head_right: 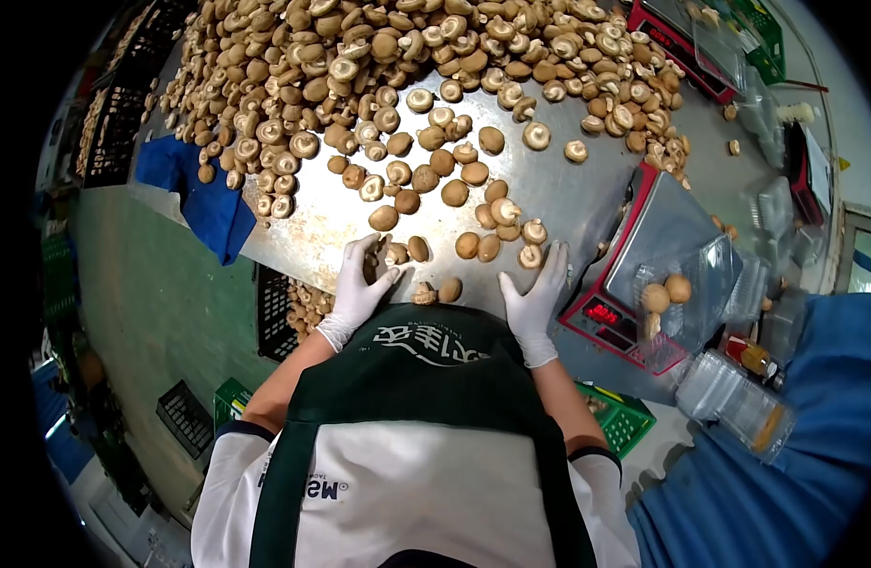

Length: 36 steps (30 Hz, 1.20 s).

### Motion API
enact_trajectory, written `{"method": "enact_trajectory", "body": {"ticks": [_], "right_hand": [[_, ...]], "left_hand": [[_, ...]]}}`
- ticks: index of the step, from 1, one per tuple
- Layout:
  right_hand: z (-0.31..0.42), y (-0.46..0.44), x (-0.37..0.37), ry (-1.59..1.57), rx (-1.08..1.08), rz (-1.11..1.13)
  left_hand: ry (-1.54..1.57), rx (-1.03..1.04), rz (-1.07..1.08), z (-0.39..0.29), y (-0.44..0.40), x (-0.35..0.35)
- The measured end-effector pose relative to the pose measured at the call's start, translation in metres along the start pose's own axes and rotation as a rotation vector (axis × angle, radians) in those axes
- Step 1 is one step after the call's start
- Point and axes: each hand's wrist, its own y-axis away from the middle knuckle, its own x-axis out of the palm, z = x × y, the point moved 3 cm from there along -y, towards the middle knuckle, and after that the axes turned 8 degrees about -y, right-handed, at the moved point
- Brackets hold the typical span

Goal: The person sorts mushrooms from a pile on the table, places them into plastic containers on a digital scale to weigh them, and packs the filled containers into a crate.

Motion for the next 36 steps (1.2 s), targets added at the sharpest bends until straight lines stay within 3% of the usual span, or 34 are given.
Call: {"method": "enact_trajectory", "body": {"ticks": [4,5,9,14,16,18,22,25,29,32,36], "right_hand": [[0.011,-0.01,0.03,-0.125,0.017,0.022],[0.012,-0.015,0.037,-0.153,0.008,0.018],[0.032,-0.038,0.046,-0.136,-0.132,0.101],[0.055,-0.047,0.057,-0.312,-0.316,0.215],[0.065,-0.07,0.057,-0.393,-0.367,0.129],[0.071,-0.109,0.06,-0.392,-0.281,0.02],[0.068,-0.181,0.078,-0.2,-0.268,-0.026],[0.055,-0.189,0.086,-0.009,-0.172,0.265],[0.067,-0.182,0.069,0.201,-0.084,0.403],[0.09,-0.179,0.08,0.09,-0.185,0.311],[0.094,-0.16,0.111,0.229,-0.303,0.372]], "left_hand": [[-0.006,-0.031,0.239,0.003,0.007,0.006],[-0.046,0.071,0.206,-0.001,0.006,0.006],[0.009,0.117,0.226,-0.003,0.0,0.012],[0.019,0.138,0.061,-0.012,-0.016,0.021],[0.057,0.133,-0.023,-0.019,-0.025,0.021],[0.079,0.112,-0.048,-0.022,-0.03,0.019],[0.072,0.114,-0.111,-0.014,-0.033,0.013],[0.052,0.128,-0.185,-0.003,-0.032,0.009],[0.138,-0.011,-0.216,0.019,-0.027,0.008],[0.158,-0.059,-0.22,0.03,-0.026,0.009],[0.149,-0.033,-0.247,0.029,-0.028,0.005]]}}
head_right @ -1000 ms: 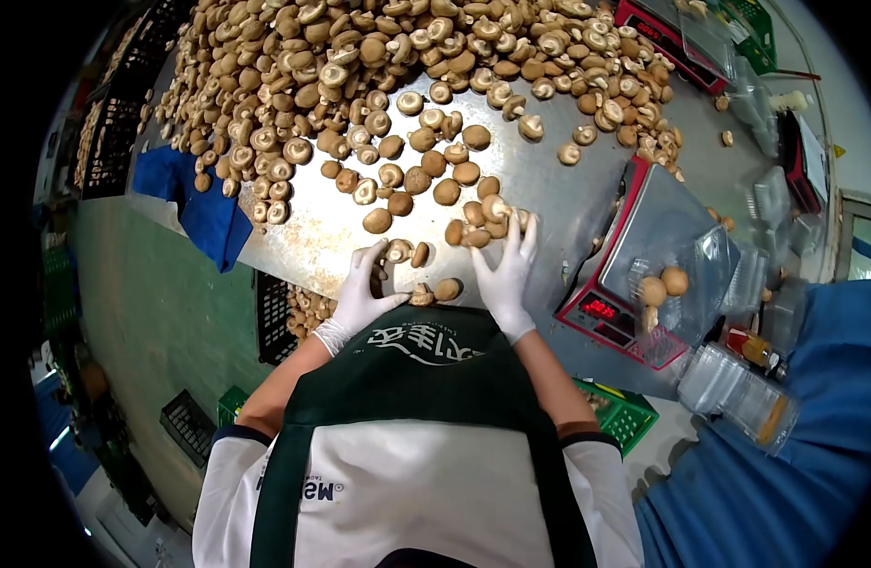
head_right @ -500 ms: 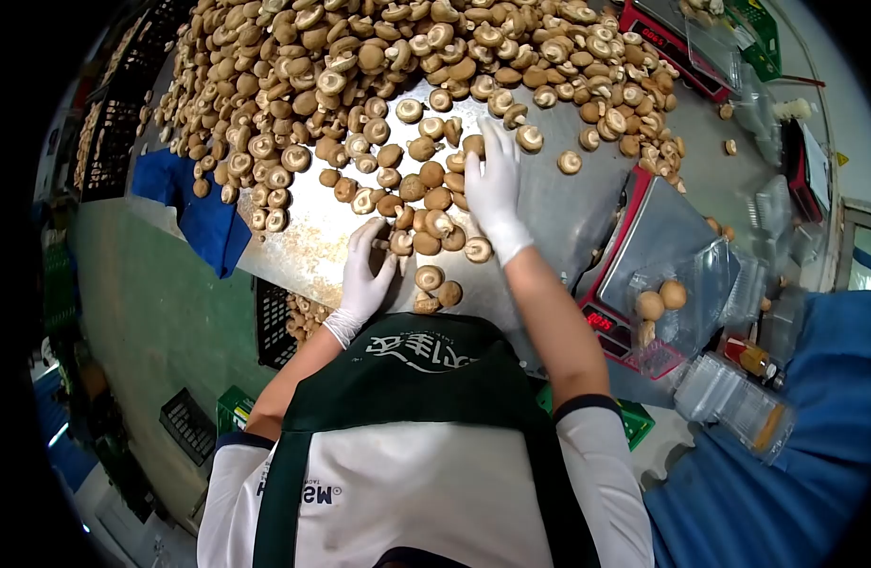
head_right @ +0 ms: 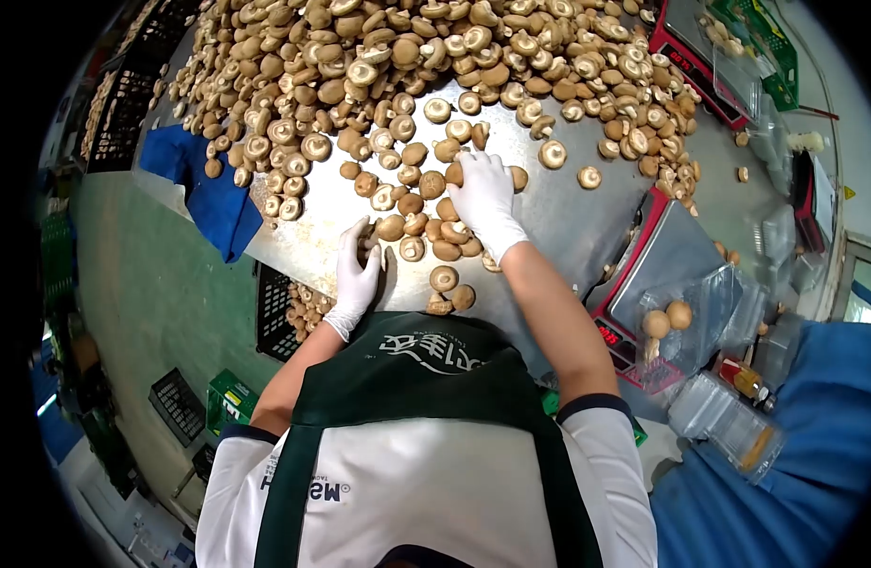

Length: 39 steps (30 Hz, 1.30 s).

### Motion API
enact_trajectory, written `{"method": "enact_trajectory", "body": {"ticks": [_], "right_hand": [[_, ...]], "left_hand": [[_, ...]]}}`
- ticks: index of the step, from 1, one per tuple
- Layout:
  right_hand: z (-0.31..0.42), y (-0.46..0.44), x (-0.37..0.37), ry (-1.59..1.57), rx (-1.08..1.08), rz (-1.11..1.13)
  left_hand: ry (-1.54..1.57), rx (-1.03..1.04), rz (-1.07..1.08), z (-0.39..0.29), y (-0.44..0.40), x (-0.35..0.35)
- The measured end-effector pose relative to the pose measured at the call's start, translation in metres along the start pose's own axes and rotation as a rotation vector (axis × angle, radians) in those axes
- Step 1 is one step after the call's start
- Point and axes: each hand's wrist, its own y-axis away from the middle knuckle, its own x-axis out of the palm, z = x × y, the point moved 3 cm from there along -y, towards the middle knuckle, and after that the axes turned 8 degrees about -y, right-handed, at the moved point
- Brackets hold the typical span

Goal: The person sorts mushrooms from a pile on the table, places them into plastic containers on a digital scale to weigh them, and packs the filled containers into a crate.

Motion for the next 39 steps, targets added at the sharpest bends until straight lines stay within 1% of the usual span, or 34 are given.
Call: {"method": "enact_trajectory", "body": {"ticks": [3,4,6,8,9,10,12,13,14,16,17,18,20,21,22,24,25,26,28,30,32,35,36,38,39], "right_hand": [[-0.012,0.007,-0.001,-0.21,0.05,0.042],[-0.008,0.011,-0.015,-0.339,0.105,0.05],[-0.008,0.013,-0.031,-0.924,0.19,0.023],[-0.024,0.002,-0.037,-1.266,0.297,-0.004],[-0.021,-0.002,-0.037,-1.503,0.332,-0.063],[-0.02,-0.009,-0.036,-1.65,0.334,-0.067],[-0.016,-0.027,-0.03,-1.693,0.343,-0.059],[-0.003,-0.036,-0.031,-1.308,0.284,-0.085],[0.014,-0.041,-0.025,-1.107,0.352,-0.065],[0.03,-0.048,0.001,-0.627,-0.046,-0.098],[0.014,-0.047,0.032,-0.204,-0.149,-0.025],[0.035,-0.037,0.02,-0.089,-0.1,0.167],[0.043,-0.025,0.008,-0.066,-0.075,0.234],[0.035,-0.018,0.005,-0.104,-0.09,0.217],[0.028,-0.014,0.004,-0.163,-0.023,0.293],[0.018,-0.007,-0.005,-0.206,-0.04,0.316],[0.023,-0.011,-0.012,-0.129,0.043,0.383],[0.03,-0.017,-0.024,-0.05,0.126,0.449],[0.04,-0.035,-0.026,-0.106,0.071,0.288],[0.062,-0.058,-0.015,-0.137,0.011,0.206],[0.091,-0.075,0.009,-0.196,-0.134,0.144],[0.1,-0.077,0.053,0.028,-0.175,0.176],[0.097,-0.069,0.063,0.017,-0.181,0.138],[0.087,-0.044,0.066,-0.119,-0.177,0.193],[0.084,-0.035,0.063,-0.122,-0.154,0.185]], "left_hand": [[0.077,-0.076,-0.012,0.009,0.002,0.003],[0.108,-0.092,-0.019,0.012,0.003,0.003],[0.161,-0.119,-0.023,0.015,0.003,0.004],[0.194,-0.134,-0.027,0.017,0.001,0.005],[0.189,-0.155,-0.019,0.017,0.0,0.004],[0.176,-0.145,-0.023,0.017,-0.002,0.004],[0.147,-0.128,-0.034,0.019,-0.003,0.005],[0.16,-0.148,-0.034,0.018,-0.004,0.003],[0.194,-0.153,-0.057,0.019,-0.005,0.003],[0.259,-0.159,-0.098,0.023,-0.011,0.004],[0.249,-0.145,-0.126,0.023,-0.017,0.002],[0.231,-0.132,-0.151,0.024,-0.025,0.0],[0.204,-0.108,-0.201,0.022,-0.043,-0.005],[0.049,-0.062,-0.222,0.01,-0.052,-0.015],[-0.008,-0.004,-0.239,0.009,-0.06,-0.016],[-0.122,0.117,-0.269,0.007,-0.075,-0.017],[-0.144,0.103,-0.232,0.006,-0.078,-0.017],[-0.096,0.04,-0.151,0.007,-0.078,-0.014],[-0.002,-0.085,0.009,0.008,-0.07,-0.009],[0.129,-0.145,0.017,0.007,-0.059,-0.007],[0.249,-0.233,0.043,0.013,-0.054,-0.009],[0.16,-0.194,-0.073,0.022,-0.057,-0.018],[0.187,-0.235,-0.104,0.018,-0.059,-0.025],[0.239,-0.175,-0.213,0.022,-0.07,-0.032],[0.143,-0.114,-0.249,0.028,-0.078,-0.034]]}}
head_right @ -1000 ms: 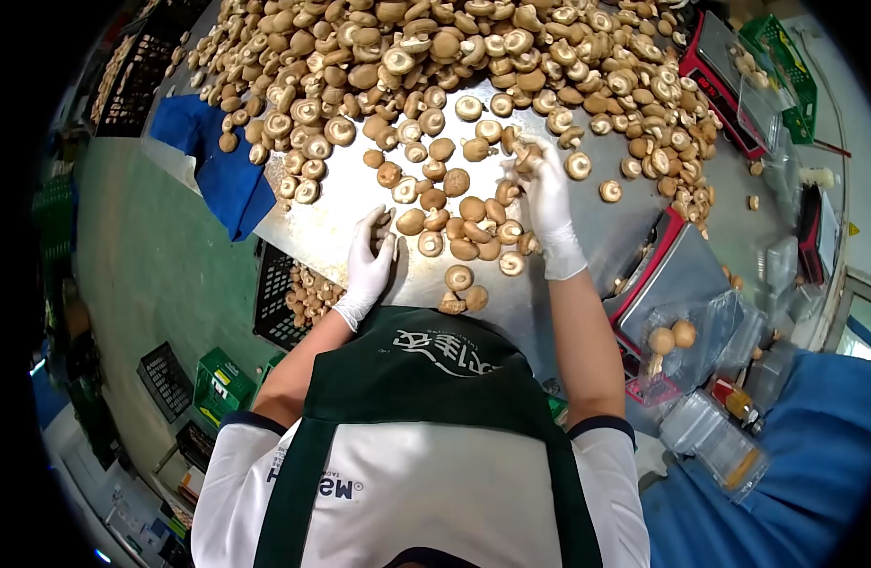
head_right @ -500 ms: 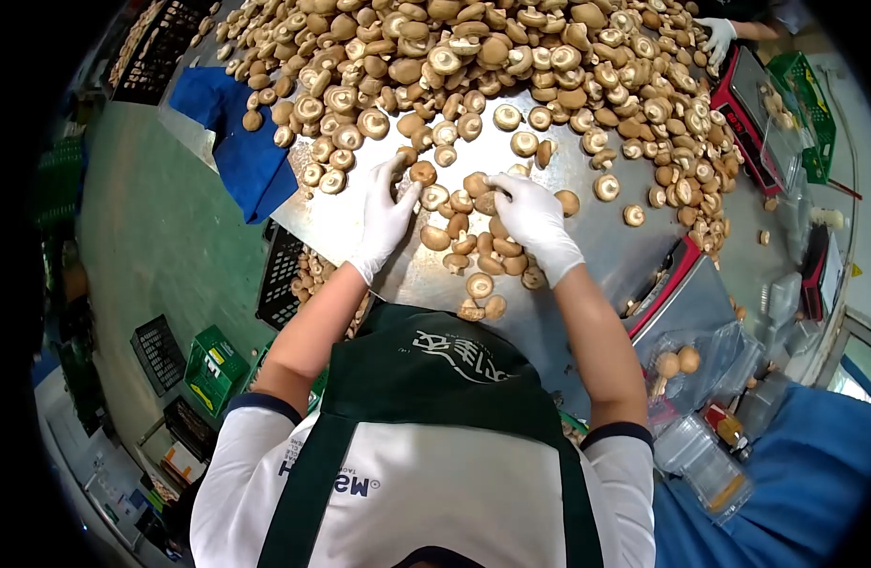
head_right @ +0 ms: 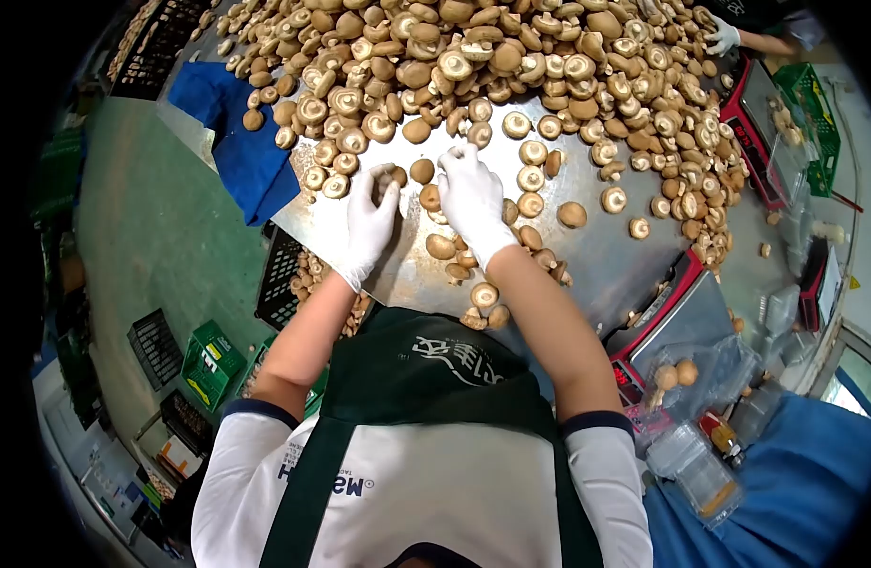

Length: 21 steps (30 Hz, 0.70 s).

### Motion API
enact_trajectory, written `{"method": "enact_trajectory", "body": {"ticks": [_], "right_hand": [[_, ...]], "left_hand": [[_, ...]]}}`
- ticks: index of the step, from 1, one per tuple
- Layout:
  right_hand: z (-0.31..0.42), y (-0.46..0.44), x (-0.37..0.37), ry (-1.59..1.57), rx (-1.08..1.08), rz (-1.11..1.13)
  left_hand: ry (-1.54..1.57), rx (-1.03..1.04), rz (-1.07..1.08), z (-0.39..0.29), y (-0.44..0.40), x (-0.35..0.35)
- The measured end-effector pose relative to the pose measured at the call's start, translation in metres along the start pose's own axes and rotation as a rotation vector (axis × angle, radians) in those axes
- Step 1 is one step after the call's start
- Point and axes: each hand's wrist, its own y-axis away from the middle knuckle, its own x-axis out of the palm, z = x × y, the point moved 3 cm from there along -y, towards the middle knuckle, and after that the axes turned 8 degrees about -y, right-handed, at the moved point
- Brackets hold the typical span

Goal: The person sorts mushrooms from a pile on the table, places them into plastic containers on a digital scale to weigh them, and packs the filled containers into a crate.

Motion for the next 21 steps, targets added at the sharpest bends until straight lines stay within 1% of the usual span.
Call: {"method": "enact_trajectory", "body": {"ticks": [1,3,4,5,7,8,9,11,14,17,18,21], "right_hand": [[0.001,0.008,-0.004,-0.021,0.06,-0.006],[0.002,0.02,-0.016,-0.065,0.181,-0.03],[-0.005,0.025,-0.02,-0.127,0.22,-0.087],[-0.009,0.028,-0.028,-0.201,0.259,-0.134],[-0.029,0.033,-0.035,-0.363,0.416,-0.132],[-0.055,0.033,-0.028,-0.458,0.493,-0.097],[-0.045,0.032,-0.048,-0.468,0.565,-0.035],[-0.068,0.03,-0.042,-0.338,0.433,-0.014],[-0.023,0.019,-0.072,-0.034,0.283,-0.086],[-0.019,-0.003,-0.059,0.044,0.346,-0.073],[-0.018,-0.005,-0.053,0.079,0.337,-0.052],[-0.037,-0.008,-0.04,0.034,0.305,-0.055]], "left_hand": [[-0.06,0.079,-0.062,-0.01,-0.007,-0.003],[-0.319,0.272,-0.061,-0.03,-0.022,-0.007],[-0.308,0.229,0.054,-0.039,-0.026,-0.005],[-0.402,0.306,0.107,-0.033,-0.033,0.003],[-0.551,0.403,0.229,-0.04,-0.034,0.012],[-0.599,0.417,0.29,-0.044,-0.031,0.014],[-0.617,0.426,0.328,-0.043,-0.029,0.018],[-0.589,0.432,0.306,-0.041,-0.025,0.018],[-0.52,0.445,0.205,-0.032,-0.015,0.011],[-0.486,0.412,0.161,-0.028,-0.008,0.0],[-0.492,0.414,0.142,-0.025,-0.007,-0.003],[-0.46,0.382,0.083,-0.017,-0.008,-0.013]]}}
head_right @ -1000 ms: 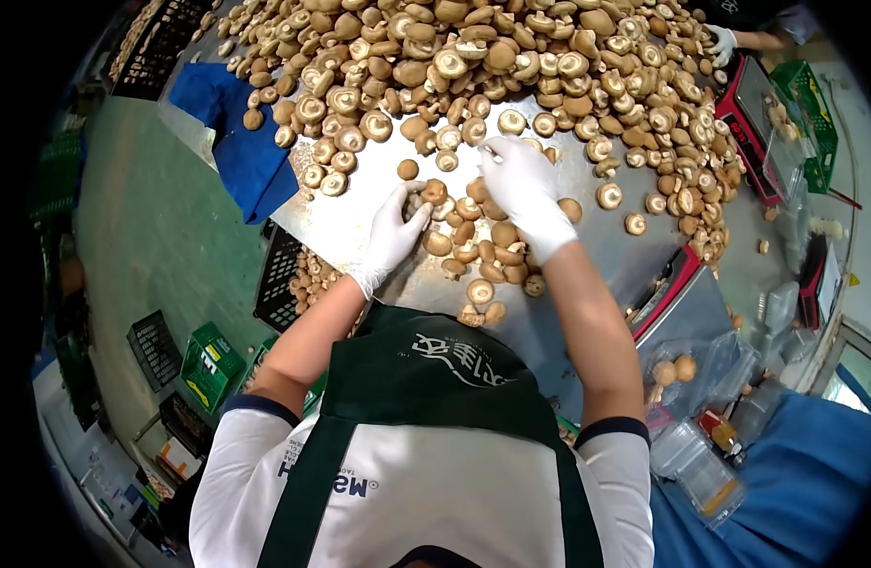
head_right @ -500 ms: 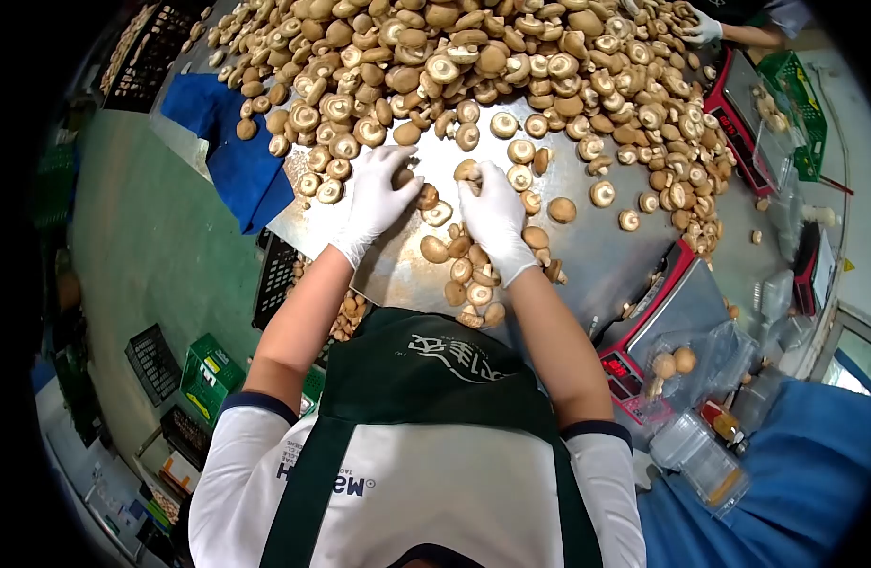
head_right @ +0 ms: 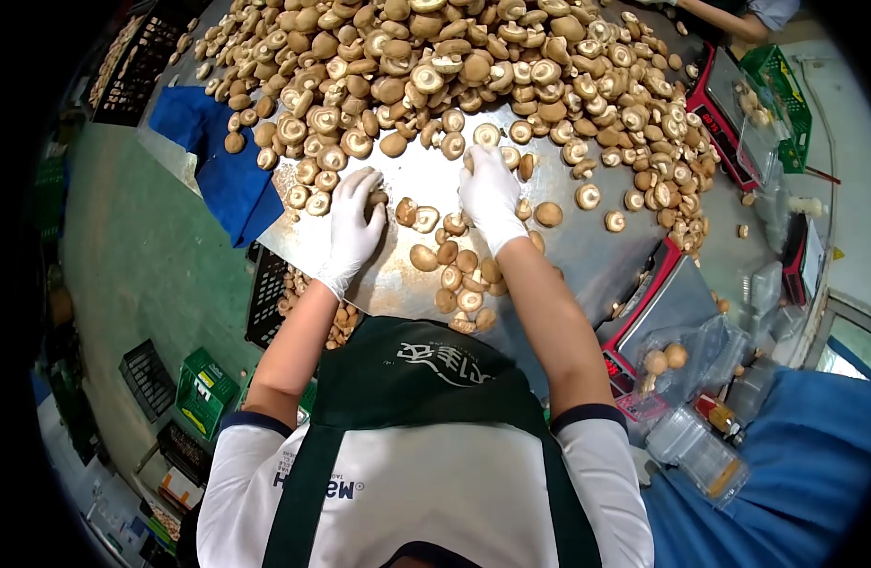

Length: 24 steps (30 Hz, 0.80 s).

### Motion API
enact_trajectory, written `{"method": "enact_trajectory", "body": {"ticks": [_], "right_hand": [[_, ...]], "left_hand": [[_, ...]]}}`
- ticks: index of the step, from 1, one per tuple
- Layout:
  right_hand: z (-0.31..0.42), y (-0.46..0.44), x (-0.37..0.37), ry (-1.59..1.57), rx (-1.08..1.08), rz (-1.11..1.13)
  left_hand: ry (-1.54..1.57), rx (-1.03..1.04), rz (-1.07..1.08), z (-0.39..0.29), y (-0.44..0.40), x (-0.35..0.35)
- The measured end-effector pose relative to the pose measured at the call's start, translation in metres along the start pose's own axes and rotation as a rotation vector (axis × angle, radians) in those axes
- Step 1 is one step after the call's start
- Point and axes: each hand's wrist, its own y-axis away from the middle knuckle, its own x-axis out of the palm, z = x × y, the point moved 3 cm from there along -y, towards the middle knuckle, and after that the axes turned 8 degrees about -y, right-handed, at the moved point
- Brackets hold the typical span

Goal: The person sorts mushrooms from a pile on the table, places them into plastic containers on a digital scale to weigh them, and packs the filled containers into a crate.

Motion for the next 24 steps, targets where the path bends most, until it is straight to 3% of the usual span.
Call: {"method": "enact_trajectory", "body": {"ticks": [1,4,5,6,8,9,12,13,18,20,22,24], "right_hand": [[-0.003,0.004,-0.001,-0.005,-0.082,-0.049],[-0.012,0.01,-0.014,-0.948,0.24,0.105],[-0.016,0.007,-0.016,-1.003,0.142,0.024],[-0.014,0.004,-0.022,-0.976,0.101,-0.029],[0.006,-0.005,-0.029,-0.466,-0.191,-0.286],[0.019,-0.007,-0.026,-0.397,-0.088,-0.188],[0.028,-0.018,0.009,0.037,-0.097,-0.167],[0.023,-0.021,0.012,0.005,-0.094,-0.152],[-0.002,-0.01,0.004,-0.585,0.034,0.062],[-0.019,0.004,-0.005,-1.304,0.279,0.274],[-0.031,0.026,-0.021,-1.827,0.4,0.292],[-0.03,0.028,-0.037,-1.99,0.331,0.254]], "left_hand": [[-0.032,-0.048,-0.024,0.01,0.003,0.003],[0.037,-0.075,-0.095,0.025,0.01,0.008],[-0.021,-0.038,-0.074,0.026,0.013,0.011],[-0.026,-0.044,-0.074,0.025,0.013,0.012],[-0.038,-0.052,-0.078,0.022,0.011,0.013],[-0.023,-0.071,-0.061,0.022,0.011,0.012],[-0.031,-0.05,-0.06,0.022,0.012,0.013],[-0.04,-0.051,-0.063,0.023,0.011,0.013],[-0.033,-0.065,-0.061,0.023,0.012,0.012],[-0.028,-0.069,-0.055,0.023,0.014,0.012],[-0.036,-0.073,-0.047,0.024,0.012,0.012],[-0.034,-0.073,-0.059,0.024,0.012,0.012]]}}
